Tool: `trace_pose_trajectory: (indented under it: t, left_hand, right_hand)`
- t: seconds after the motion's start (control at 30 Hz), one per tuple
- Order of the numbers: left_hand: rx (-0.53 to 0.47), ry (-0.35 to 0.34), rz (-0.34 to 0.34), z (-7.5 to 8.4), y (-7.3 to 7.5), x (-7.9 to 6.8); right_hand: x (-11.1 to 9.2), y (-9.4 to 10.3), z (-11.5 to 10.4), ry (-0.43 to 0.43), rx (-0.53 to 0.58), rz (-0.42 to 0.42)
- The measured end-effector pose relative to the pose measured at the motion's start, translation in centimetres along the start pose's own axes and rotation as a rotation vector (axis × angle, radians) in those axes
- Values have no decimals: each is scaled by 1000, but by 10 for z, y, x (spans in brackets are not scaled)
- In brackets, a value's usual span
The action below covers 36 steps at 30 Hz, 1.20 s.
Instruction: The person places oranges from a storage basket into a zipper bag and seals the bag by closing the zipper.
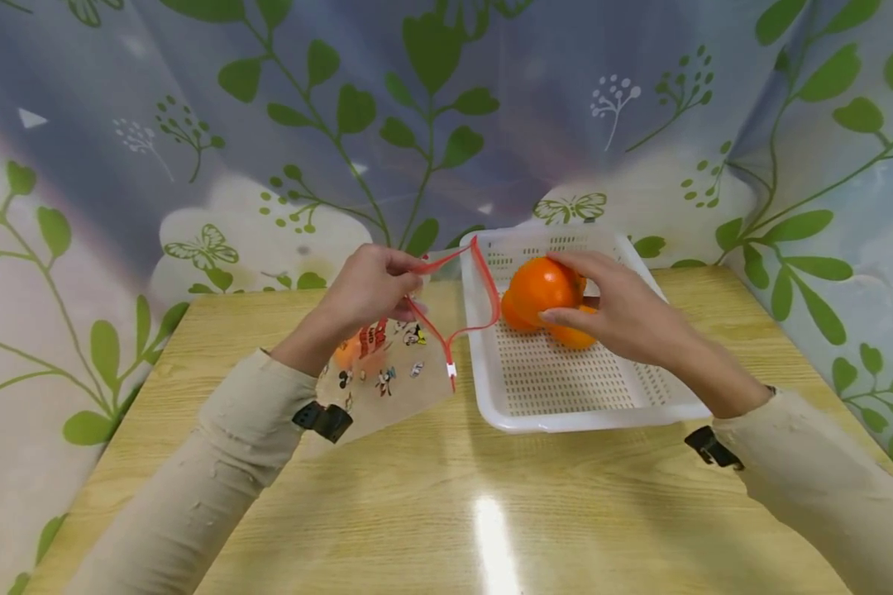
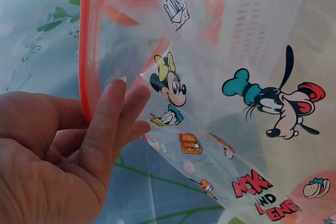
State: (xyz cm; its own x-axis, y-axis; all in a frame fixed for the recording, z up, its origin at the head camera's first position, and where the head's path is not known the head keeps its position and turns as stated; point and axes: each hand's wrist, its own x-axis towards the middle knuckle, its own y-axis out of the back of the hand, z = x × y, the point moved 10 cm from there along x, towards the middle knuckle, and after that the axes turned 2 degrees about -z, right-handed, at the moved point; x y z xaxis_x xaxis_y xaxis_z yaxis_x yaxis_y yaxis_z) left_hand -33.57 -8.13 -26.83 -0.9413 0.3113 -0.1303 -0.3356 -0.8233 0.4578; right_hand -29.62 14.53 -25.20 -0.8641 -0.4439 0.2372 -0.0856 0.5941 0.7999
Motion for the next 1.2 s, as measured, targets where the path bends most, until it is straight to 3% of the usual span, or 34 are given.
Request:
trace_pose_trajectory:
  t: [0.2,0.47,0.9,1.07,1.2]
  left_hand:
    - [2,4,5,-1,0,2]
    - [23,4,16,1,2,4]
    - [95,8,67,7,5,1]
    - [90,14,84,6,8,-1]
    - [97,12,102,9,10,-1]
  right_hand:
    - [19,-12,-20,5,134,50]
    - [38,-40,-31,-81,225,-13]
    - [50,-55,-42,-67,191,-48]
    - [51,-62,-38,-59,191,-115]
    - [50,-72,-42,11,163,-223]
